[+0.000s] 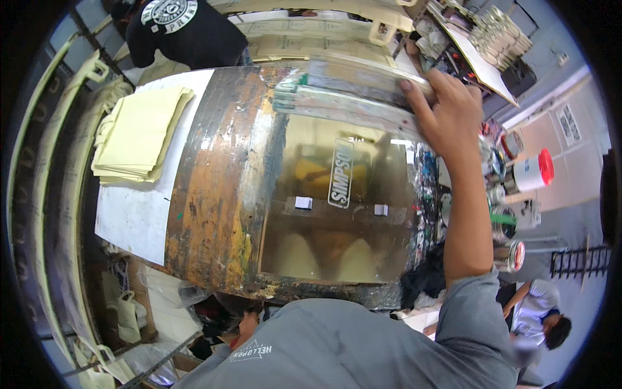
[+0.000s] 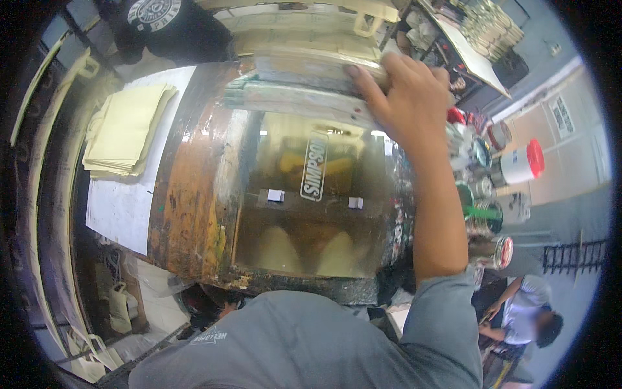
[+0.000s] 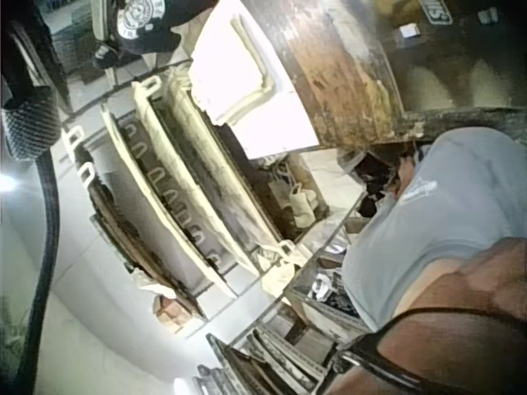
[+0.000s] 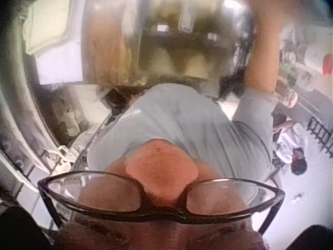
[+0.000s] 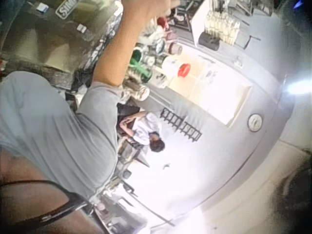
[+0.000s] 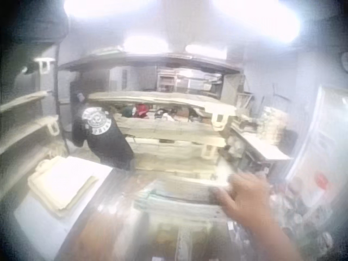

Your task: The person performs screen printing on yellow tote bags by placing each bag onto a printing plate, lowering the screen frame, and using a squeegee to apply green ink across the design.

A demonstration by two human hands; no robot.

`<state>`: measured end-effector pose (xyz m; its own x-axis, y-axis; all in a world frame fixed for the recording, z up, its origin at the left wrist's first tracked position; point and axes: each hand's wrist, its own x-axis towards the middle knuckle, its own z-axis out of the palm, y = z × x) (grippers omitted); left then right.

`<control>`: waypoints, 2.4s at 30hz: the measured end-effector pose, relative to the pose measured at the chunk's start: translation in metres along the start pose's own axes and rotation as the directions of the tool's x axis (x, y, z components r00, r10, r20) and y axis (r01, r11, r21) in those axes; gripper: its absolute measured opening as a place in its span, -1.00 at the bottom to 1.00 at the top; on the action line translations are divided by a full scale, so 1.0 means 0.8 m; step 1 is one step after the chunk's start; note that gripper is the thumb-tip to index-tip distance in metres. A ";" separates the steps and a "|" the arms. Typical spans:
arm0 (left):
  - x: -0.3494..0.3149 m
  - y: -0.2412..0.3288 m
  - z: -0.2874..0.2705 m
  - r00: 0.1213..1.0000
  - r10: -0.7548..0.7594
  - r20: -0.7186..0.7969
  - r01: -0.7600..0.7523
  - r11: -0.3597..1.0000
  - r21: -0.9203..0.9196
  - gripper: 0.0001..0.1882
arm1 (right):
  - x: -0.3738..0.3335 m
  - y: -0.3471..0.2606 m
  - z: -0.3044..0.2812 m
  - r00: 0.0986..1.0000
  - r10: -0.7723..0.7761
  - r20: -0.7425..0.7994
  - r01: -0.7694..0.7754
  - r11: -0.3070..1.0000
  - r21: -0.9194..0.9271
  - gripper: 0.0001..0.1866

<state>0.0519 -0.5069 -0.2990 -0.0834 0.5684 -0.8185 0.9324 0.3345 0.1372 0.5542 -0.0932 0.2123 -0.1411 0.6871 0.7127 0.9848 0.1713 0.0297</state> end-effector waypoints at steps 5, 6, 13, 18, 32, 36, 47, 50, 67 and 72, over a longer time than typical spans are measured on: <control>0.027 -0.069 -0.008 0.979 0.201 -0.043 -0.204 0.935 -0.291 -0.24 | -0.037 0.000 0.012 0.996 -0.021 -0.088 0.023 1.000 0.015 -0.39; 0.002 -0.043 -0.040 0.990 0.142 -0.028 -0.141 0.899 -0.415 -0.20 | -0.041 0.000 0.012 0.995 -0.031 -0.090 0.031 1.000 -0.004 -0.38; -0.014 -0.063 -0.025 0.984 0.159 -0.082 -0.173 0.962 -0.212 -0.16 | -0.031 -0.001 0.014 0.999 -0.022 -0.036 0.021 0.999 -0.046 -0.36; -0.022 -0.047 -0.025 0.991 0.131 -0.017 -0.132 0.980 -0.152 -0.20 | 0.000 0.009 0.005 0.999 0.040 0.012 -0.040 0.999 -0.023 -0.37; -0.081 -0.027 -0.032 0.990 0.055 0.128 -0.040 0.992 -0.120 -0.28 | 0.001 0.011 -0.002 0.998 -0.036 0.052 0.036 0.999 -0.003 -0.48; -0.044 -0.022 -0.007 0.991 0.113 0.076 -0.105 0.989 -0.103 -0.30 | -0.028 0.008 0.013 0.996 -0.064 -0.057 0.060 0.996 -0.061 -0.43; -0.143 0.051 -0.334 0.775 0.379 0.506 -0.425 0.905 -0.027 -0.44 | -0.049 -0.019 0.010 0.995 0.066 0.078 -0.056 0.991 -0.120 -0.34; -0.163 0.055 -0.465 0.621 0.780 0.073 -0.591 0.528 -0.609 -0.66 | -0.049 -0.019 0.004 0.996 0.067 0.065 -0.057 0.987 -0.151 -0.34; 0.125 0.088 -0.763 0.278 0.226 -0.934 -0.024 0.973 0.229 -0.21 | -0.013 -0.006 -0.001 0.990 0.112 0.087 -0.104 0.991 -0.087 -0.48; 0.108 0.089 -0.777 0.321 0.195 -0.927 0.002 0.978 0.207 -0.33 | -0.008 0.006 0.004 0.988 0.114 0.099 -0.106 0.991 -0.086 -0.48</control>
<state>-0.1075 0.0335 -0.0135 -0.1705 0.9446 0.2805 0.9848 0.1728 0.0168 0.5594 -0.0943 0.2054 -0.0369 0.7689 0.6383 0.9992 0.0359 0.0145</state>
